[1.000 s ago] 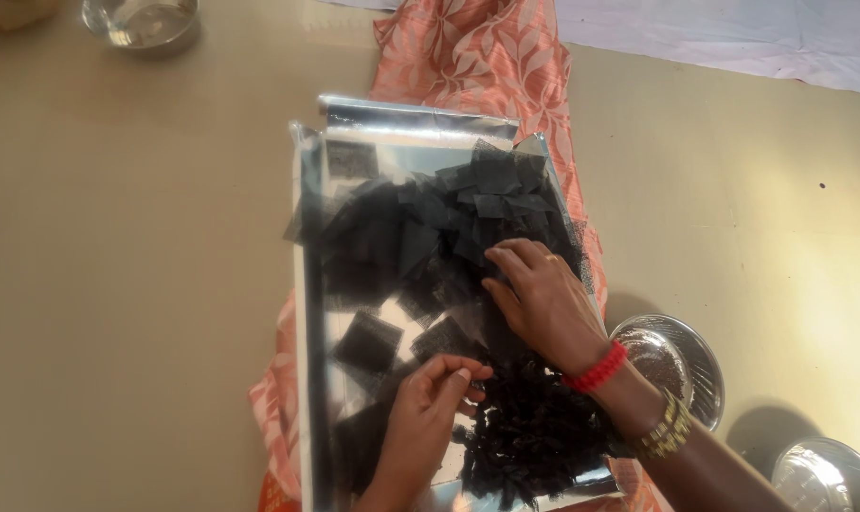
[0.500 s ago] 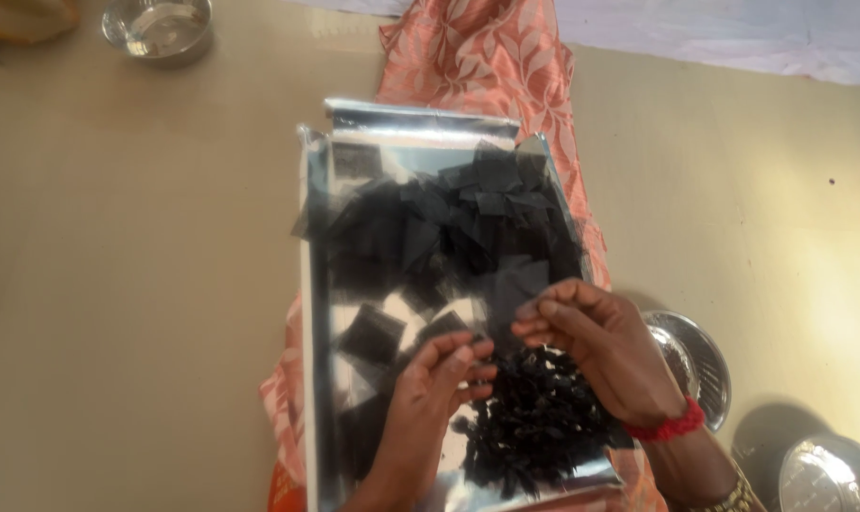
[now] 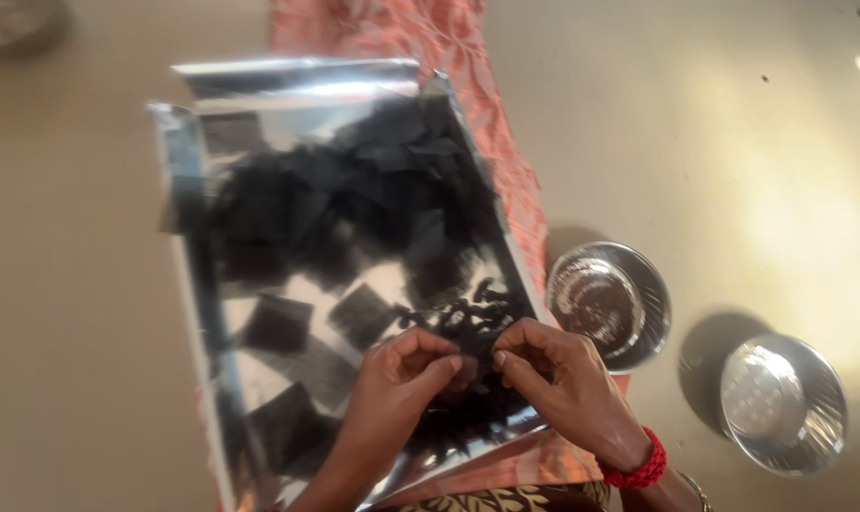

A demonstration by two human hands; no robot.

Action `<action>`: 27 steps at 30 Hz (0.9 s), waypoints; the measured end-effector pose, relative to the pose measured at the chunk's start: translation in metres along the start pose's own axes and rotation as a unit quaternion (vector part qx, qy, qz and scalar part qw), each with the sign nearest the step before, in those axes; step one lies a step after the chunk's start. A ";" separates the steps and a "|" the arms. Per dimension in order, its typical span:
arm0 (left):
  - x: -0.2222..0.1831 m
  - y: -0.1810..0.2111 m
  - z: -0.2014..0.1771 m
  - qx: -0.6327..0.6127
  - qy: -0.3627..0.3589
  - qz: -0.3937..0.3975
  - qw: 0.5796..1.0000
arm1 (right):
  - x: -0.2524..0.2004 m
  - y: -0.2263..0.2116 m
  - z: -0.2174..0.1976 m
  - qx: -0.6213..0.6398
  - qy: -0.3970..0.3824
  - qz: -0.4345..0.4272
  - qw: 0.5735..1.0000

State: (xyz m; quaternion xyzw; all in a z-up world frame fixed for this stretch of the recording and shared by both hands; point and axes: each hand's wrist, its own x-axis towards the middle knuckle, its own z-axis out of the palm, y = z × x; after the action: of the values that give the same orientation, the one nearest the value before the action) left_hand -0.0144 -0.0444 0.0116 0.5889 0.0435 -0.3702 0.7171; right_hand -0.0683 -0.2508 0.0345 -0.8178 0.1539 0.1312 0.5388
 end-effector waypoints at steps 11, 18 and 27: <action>0.010 -0.003 0.000 -0.115 0.003 -0.050 0.992 | 0.036 0.101 -0.058 -0.045 0.242 -0.004 0.969; 0.012 -0.013 -0.006 -0.198 0.018 -0.048 0.979 | 0.047 0.220 -0.038 -0.234 0.120 -0.027 0.965; 0.009 -0.013 -0.011 -0.197 -0.030 -0.051 0.979 | 0.052 0.205 -0.030 -0.282 0.142 0.054 0.947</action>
State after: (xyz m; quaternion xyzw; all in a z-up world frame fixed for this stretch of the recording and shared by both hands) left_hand -0.0109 -0.0396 -0.0069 0.4218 0.1237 -0.4084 0.8000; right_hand -0.0998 -0.3605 -0.1455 -0.9368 0.2299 0.0807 0.2512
